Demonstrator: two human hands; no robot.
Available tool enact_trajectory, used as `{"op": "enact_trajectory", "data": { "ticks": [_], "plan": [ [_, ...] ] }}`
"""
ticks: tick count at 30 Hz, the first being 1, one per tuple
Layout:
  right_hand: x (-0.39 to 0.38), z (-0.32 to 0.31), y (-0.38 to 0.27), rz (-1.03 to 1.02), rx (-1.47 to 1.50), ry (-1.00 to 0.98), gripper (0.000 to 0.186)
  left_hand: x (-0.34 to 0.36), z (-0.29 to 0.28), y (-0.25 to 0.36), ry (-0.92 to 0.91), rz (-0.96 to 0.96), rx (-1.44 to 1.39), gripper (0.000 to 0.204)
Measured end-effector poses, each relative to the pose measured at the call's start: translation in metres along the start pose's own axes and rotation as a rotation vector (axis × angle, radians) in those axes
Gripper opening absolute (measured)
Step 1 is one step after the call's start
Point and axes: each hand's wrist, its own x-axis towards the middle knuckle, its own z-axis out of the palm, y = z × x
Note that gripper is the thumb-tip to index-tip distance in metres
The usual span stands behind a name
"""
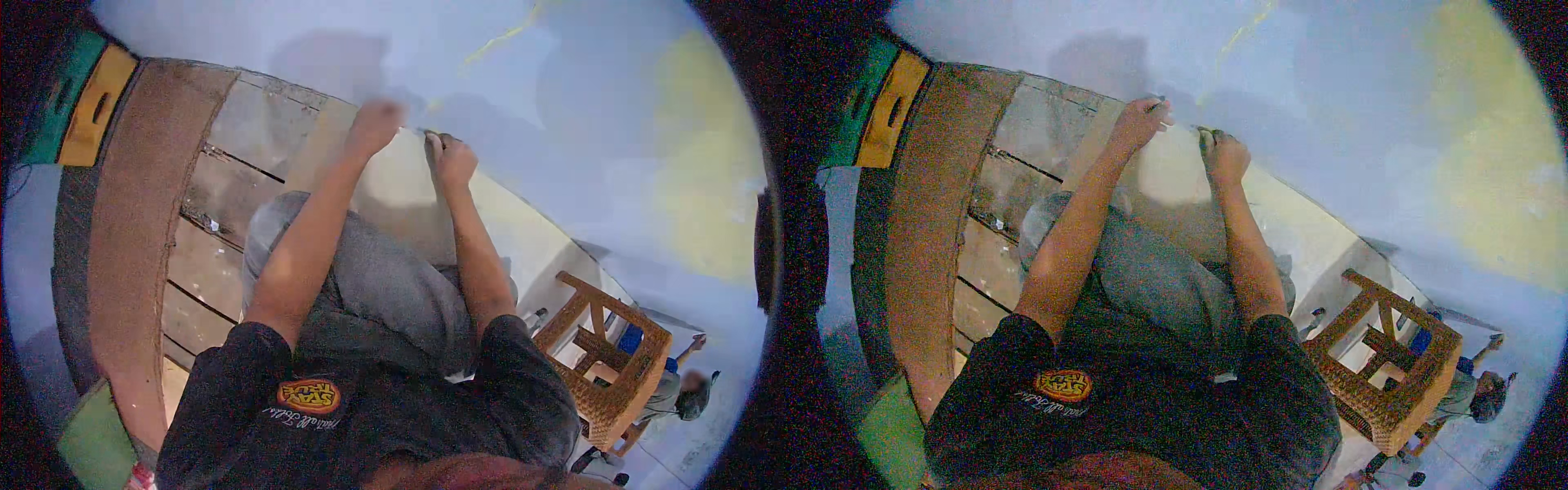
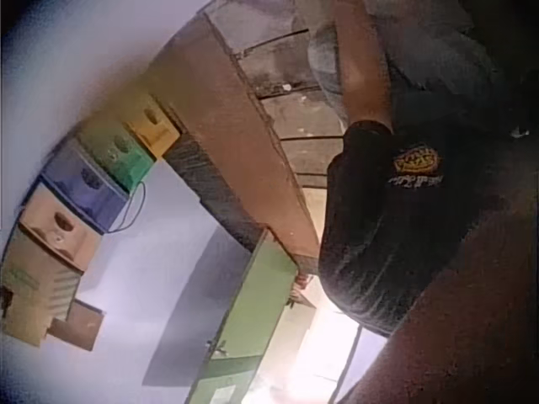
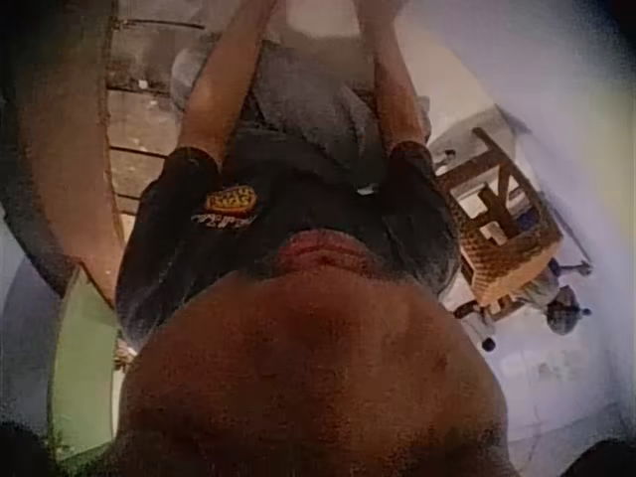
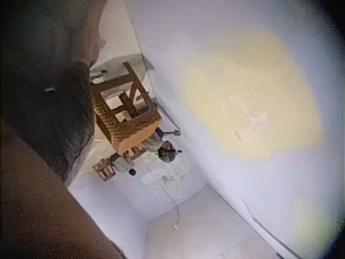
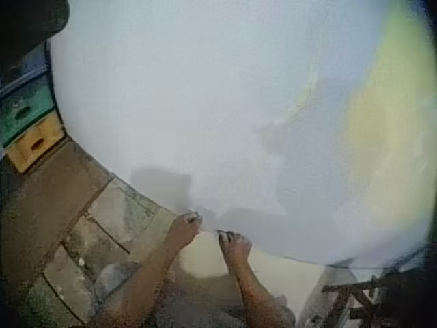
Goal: The person fills a crack in a wall using a putty knife and patching compound.
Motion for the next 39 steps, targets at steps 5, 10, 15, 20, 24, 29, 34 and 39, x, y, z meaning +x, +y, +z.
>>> {"op": "enact_trajectory", "data": {
  "ticks": [5,10,15,20,24,29,34,39],
  "plan": [
    [0.0,0.001,-0.009,0.049,-0.096,-0.185,0.038,0.006,-0.003,-0.01,-0.005,0.015,0.015,0.041],
    [0.0,0.004,-0.008,0.052,0.017,-0.014,0.037,0.005,0.001,-0.01,0.015,-0.023,-0.029,0.04],
    [0.001,-0.002,-0.008,-0.002,0.066,0.035,0.037,0.001,0.001,-0.003,0.006,-0.031,-0.055,0.041],
    [0.001,0.001,-0.009,0.022,-0.011,-0.052,0.039,0.005,0.001,-0.008,0.01,-0.053,-0.041,0.039],
    [0.001,-0.001,-0.013,0.021,0.078,-0.008,0.04,0.006,-0.001,-0.015,0.03,-0.026,-0.025,0.039],
    [0.0,0.005,0.002,0.045,0.033,-0.002,0.04,0.002,0.004,-0.002,0.029,-0.02,-0.029,0.041],
    [0.003,0.002,-0.009,0.06,0.04,-0.022,0.037,0.003,0.001,-0.008,0.03,0.027,-0.02,0.043],
    [-0.005,0.006,-0.002,-0.018,-0.078,-0.062,0.034,0.003,0.0,-0.005,0.033,0.046,0.02,0.043]
  ]
}}
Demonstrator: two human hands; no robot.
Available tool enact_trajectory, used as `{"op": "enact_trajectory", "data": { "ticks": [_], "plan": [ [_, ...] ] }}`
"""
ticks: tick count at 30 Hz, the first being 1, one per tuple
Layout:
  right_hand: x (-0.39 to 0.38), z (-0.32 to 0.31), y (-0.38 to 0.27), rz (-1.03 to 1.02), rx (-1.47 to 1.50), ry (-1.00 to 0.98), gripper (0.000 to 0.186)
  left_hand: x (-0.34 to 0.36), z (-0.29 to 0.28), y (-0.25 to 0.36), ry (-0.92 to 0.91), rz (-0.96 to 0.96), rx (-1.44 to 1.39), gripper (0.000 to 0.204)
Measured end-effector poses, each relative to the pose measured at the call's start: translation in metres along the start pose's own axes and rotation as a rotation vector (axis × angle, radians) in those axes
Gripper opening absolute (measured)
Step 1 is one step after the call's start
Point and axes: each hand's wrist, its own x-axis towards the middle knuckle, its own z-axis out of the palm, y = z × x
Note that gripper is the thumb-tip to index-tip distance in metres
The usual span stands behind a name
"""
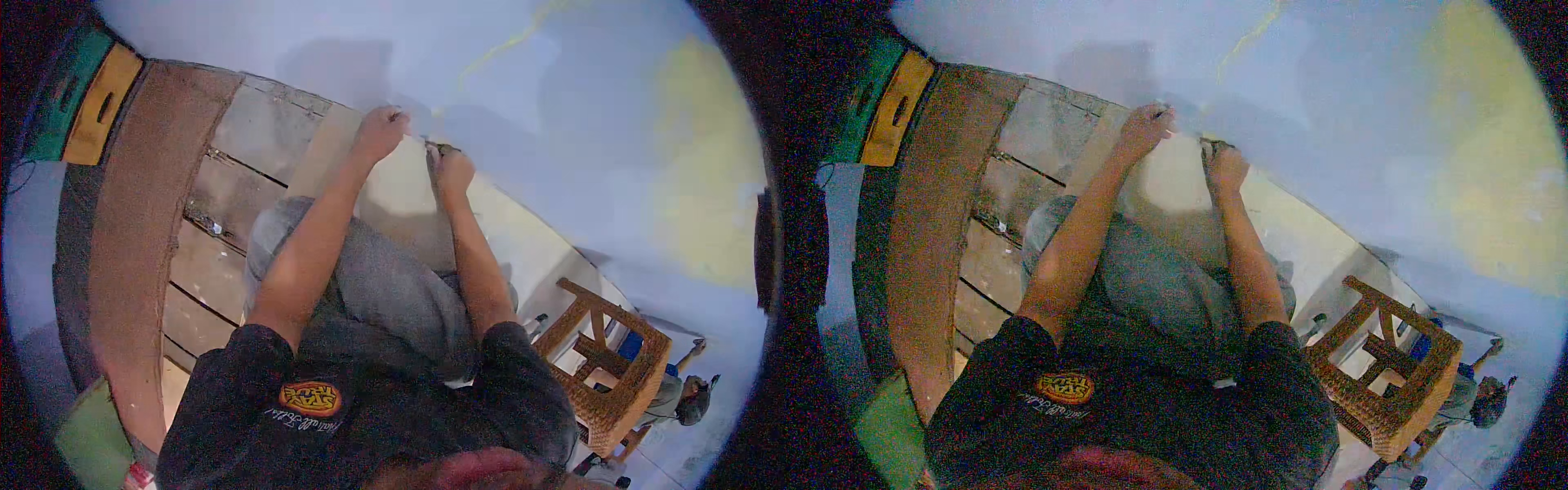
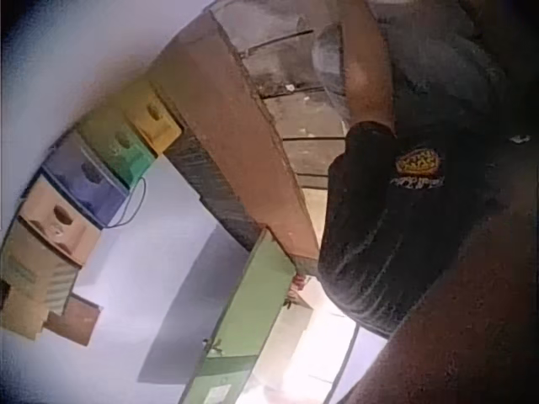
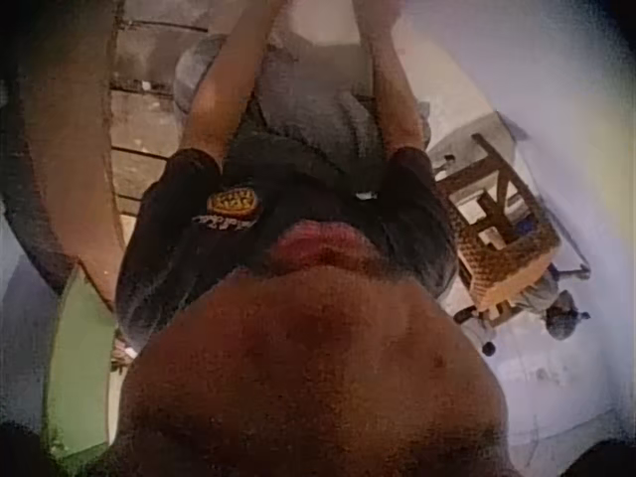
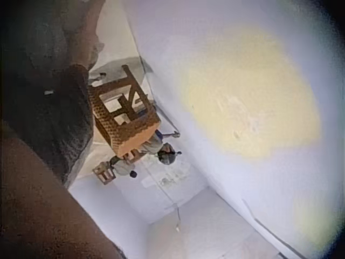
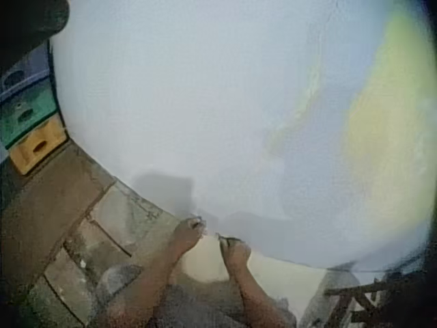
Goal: The person fills a crack in a wall using a putty knife and patching compound.
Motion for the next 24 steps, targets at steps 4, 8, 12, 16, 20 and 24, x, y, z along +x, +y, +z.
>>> {"op": "enact_trajectory", "data": {
  "ticks": [4,8,12,16,20,24],
  "plan": [
    [0.003,0.002,0.016,-0.019,0.054,0.124,0.034,-0.009,0.005,0.019,-0.013,-0.026,-0.053,0.043],
    [0.002,0.002,-0.009,0.065,-0.082,-0.099,0.037,0.002,-0.001,-0.009,-0.011,-0.027,-0.063,0.044],
    [0.007,-0.001,-0.001,0.015,0.1,0.095,0.036,0.001,0.003,-0.001,-0.021,0.026,-0.054,0.044],
    [0.003,-0.001,-0.005,0.035,-0.008,0.025,0.035,-0.005,0.001,0.003,0.007,-0.007,0.029,0.042],
    [0.005,0.002,-0.004,0.03,0.114,0.095,0.037,-0.004,-0.001,0.001,0.006,-0.034,0.032,0.04],
    [0.005,0.005,0.0,-0.008,0.084,0.123,0.038,-0.004,-0.004,0.002,-0.018,0.049,0.019,0.04]
  ]
}}
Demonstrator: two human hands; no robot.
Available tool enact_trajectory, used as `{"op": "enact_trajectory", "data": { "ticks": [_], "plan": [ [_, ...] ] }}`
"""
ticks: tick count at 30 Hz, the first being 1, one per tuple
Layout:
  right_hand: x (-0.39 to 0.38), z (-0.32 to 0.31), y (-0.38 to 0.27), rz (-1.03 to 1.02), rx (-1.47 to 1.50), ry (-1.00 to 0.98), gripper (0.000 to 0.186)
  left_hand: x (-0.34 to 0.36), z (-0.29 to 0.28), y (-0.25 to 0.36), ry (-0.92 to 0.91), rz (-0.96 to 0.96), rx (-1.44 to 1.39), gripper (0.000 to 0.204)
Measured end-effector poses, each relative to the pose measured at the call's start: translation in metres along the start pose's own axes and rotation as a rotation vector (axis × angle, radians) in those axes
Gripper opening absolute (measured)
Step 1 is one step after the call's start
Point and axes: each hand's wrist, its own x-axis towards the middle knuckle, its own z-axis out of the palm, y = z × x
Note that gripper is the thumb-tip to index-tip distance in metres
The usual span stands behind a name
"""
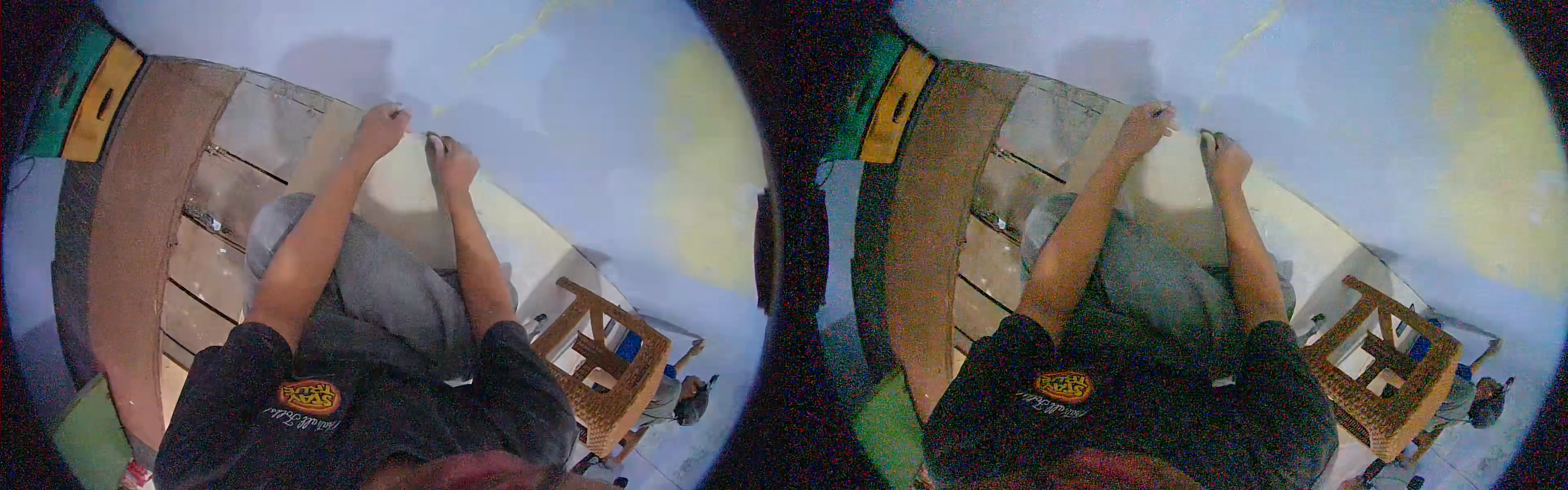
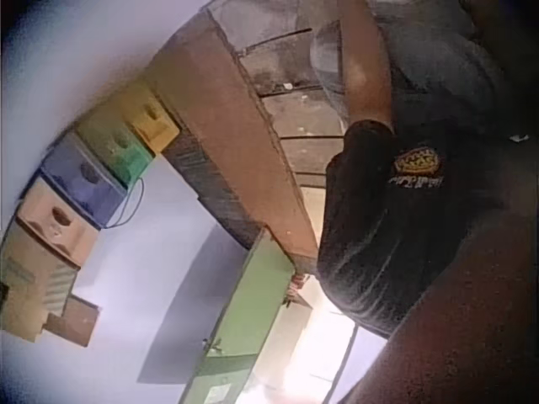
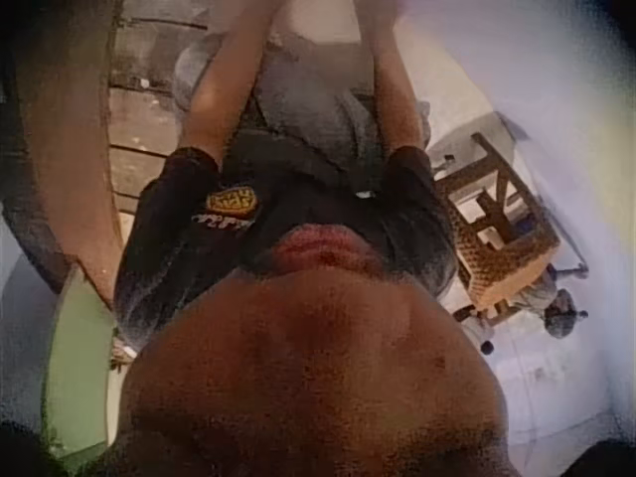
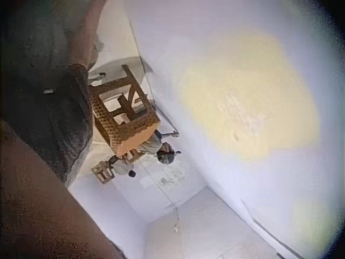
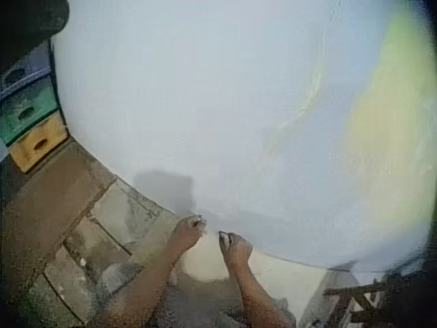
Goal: The person fills a crack in a wall using a putty knife and patching compound.
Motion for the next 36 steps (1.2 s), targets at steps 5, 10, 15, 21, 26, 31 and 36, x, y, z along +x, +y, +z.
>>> {"op": "enact_trajectory", "data": {
  "ticks": [5,10,15,21,26,31,36],
  "plan": [
    [-0.001,-0.005,-0.002,0.017,-0.021,-0.04,0.041,0.001,0.0,0.003,-0.011,-0.099,-0.021,0.041],
    [0.0,-0.006,-0.003,0.052,0.009,-0.069,0.04,0.0,0.003,0.001,0.01,-0.007,0.014,0.04],
    [0.0,-0.006,-0.004,0.029,0.012,-0.009,0.037,0.004,0.005,-0.001,0.023,-0.076,0.03,0.04],
    [0.0,-0.008,-0.009,0.026,-0.077,-0.061,0.037,0.005,0.003,-0.009,0.003,-0.101,0.004,0.042],
    [-0.005,-0.002,0.004,0.016,-0.091,-0.085,0.034,0.0,0.002,0.006,0.0,-0.095,-0.071,0.04],
    [-0.006,0.004,0.01,0.052,-0.091,-0.083,0.036,-0.001,0.004,0.007,-0.007,-0.096,-0.021,0.039],
    [-0.004,0.0,0.004,0.068,0.035,-0.059,0.042,0.0,0.004,0.003,-0.015,-0.136,-0.022,0.039]
  ]
}}
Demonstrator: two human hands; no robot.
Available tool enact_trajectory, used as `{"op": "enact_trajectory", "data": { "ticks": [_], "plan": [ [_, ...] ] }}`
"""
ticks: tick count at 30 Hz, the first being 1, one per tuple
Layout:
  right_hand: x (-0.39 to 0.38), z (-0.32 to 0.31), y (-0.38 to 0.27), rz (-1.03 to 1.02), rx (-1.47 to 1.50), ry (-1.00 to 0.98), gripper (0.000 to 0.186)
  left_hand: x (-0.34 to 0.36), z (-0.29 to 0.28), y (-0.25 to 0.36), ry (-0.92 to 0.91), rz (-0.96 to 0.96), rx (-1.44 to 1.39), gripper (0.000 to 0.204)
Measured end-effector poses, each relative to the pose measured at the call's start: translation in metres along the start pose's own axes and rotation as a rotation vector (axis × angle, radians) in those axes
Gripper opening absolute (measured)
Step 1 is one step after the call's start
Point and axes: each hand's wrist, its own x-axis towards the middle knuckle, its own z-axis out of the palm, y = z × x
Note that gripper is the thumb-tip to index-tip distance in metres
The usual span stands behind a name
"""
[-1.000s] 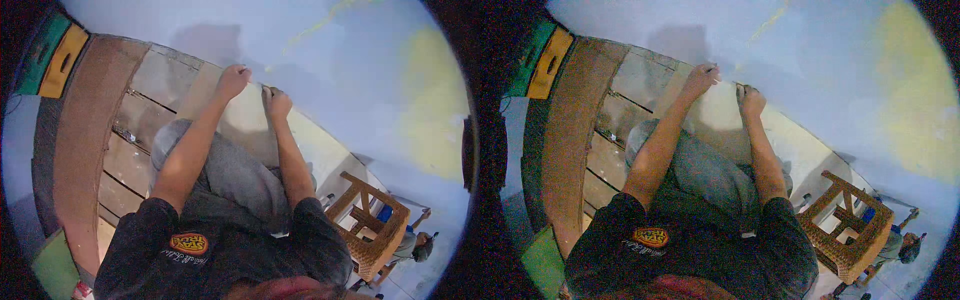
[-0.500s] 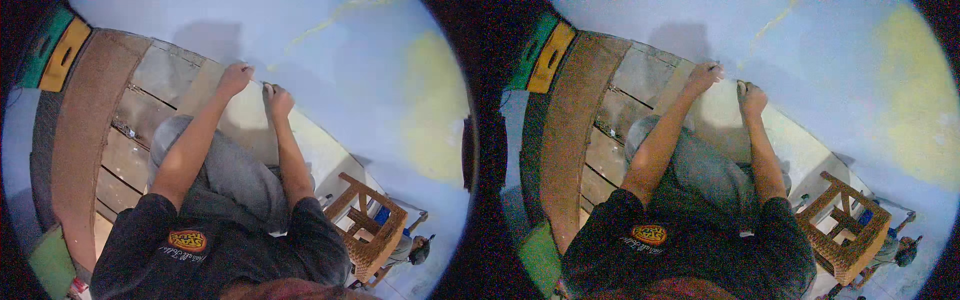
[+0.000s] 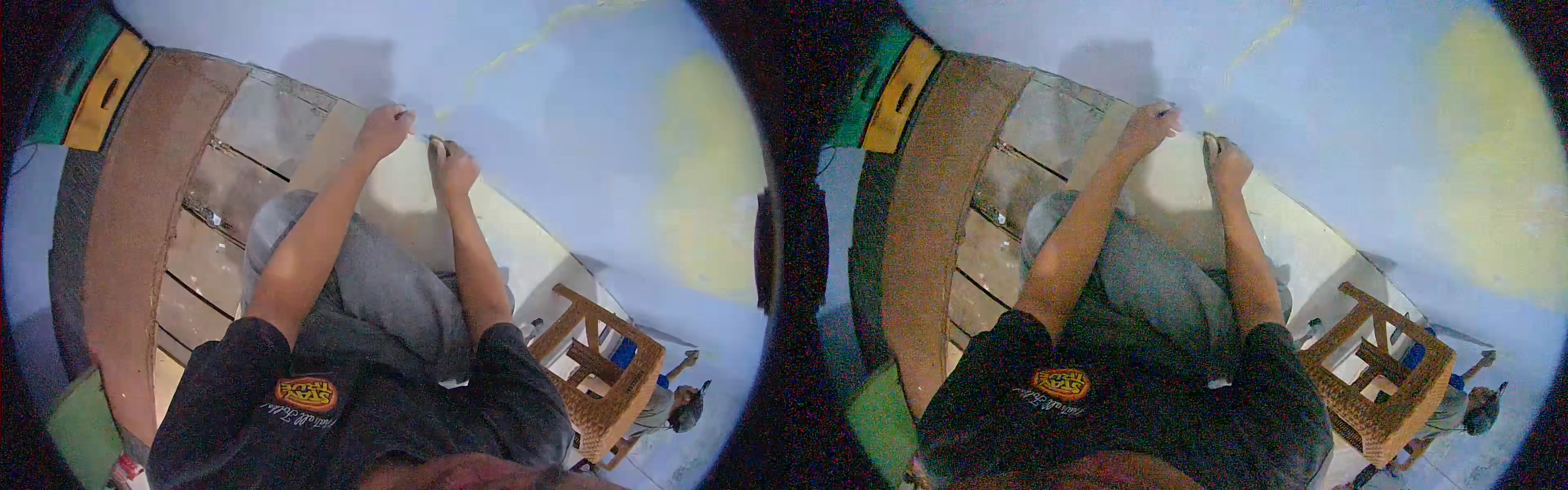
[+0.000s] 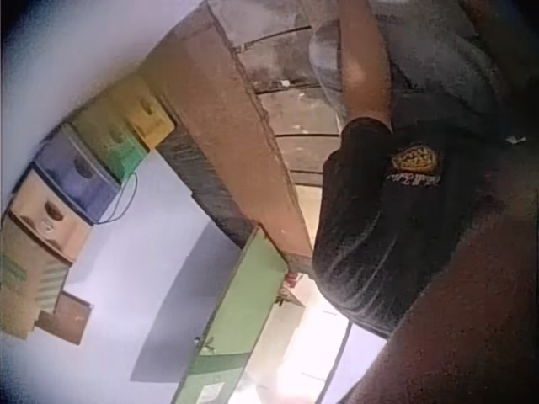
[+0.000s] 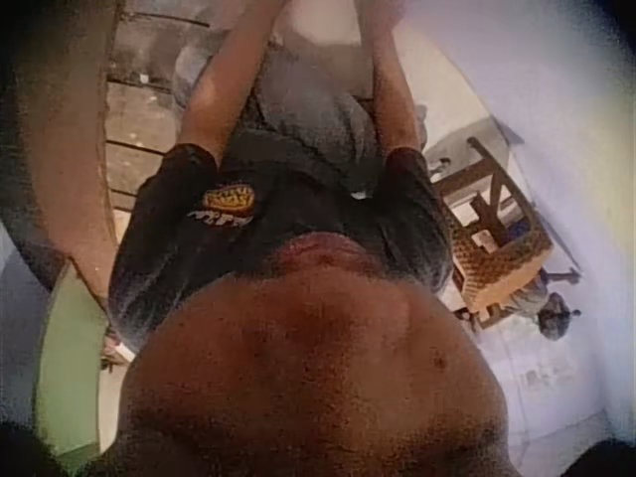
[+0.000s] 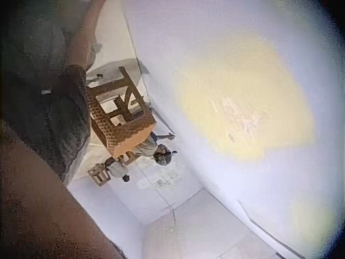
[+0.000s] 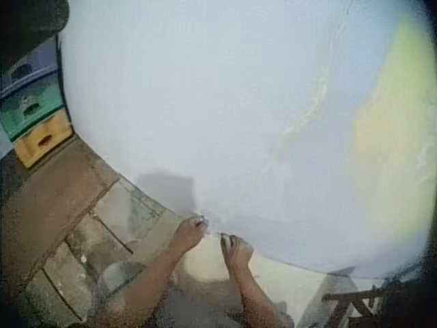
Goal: The person fills a crack in a wall using a putty knife and patching compound.
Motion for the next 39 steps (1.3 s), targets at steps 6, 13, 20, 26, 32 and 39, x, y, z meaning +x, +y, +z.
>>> {"op": "enact_trajectory", "data": {
  "ticks": [6,13,20,26,32,39],
  "plan": [
    [0.003,-0.013,-0.027,0.001,-0.082,-0.023,0.045,0.009,-0.003,-0.019,0.048,0.027,0.01,0.039],
    [0.004,-0.007,-0.019,-0.037,-0.002,0.03,0.04,-0.002,-0.007,0.0,0.029,0.065,-0.026,0.038],
    [0.001,-0.006,-0.009,-0.042,-0.131,-0.041,0.039,0.004,-0.001,-0.007,0.006,0.04,-0.029,0.04],
    [0.001,-0.009,-0.011,-0.006,-0.185,-0.108,0.034,0.002,-0.002,-0.004,-0.021,0.013,-0.023,0.038],
    [0.0,-0.005,-0.011,-0.097,-0.108,0.021,0.039,0.003,-0.002,-0.007,0.052,0.087,0.02,0.04],
    [0.001,-0.002,-0.013,-0.04,-0.122,-0.093,0.04,0.01,-0.002,-0.014,0.0,0.051,0.016,0.043]
  ]
}}
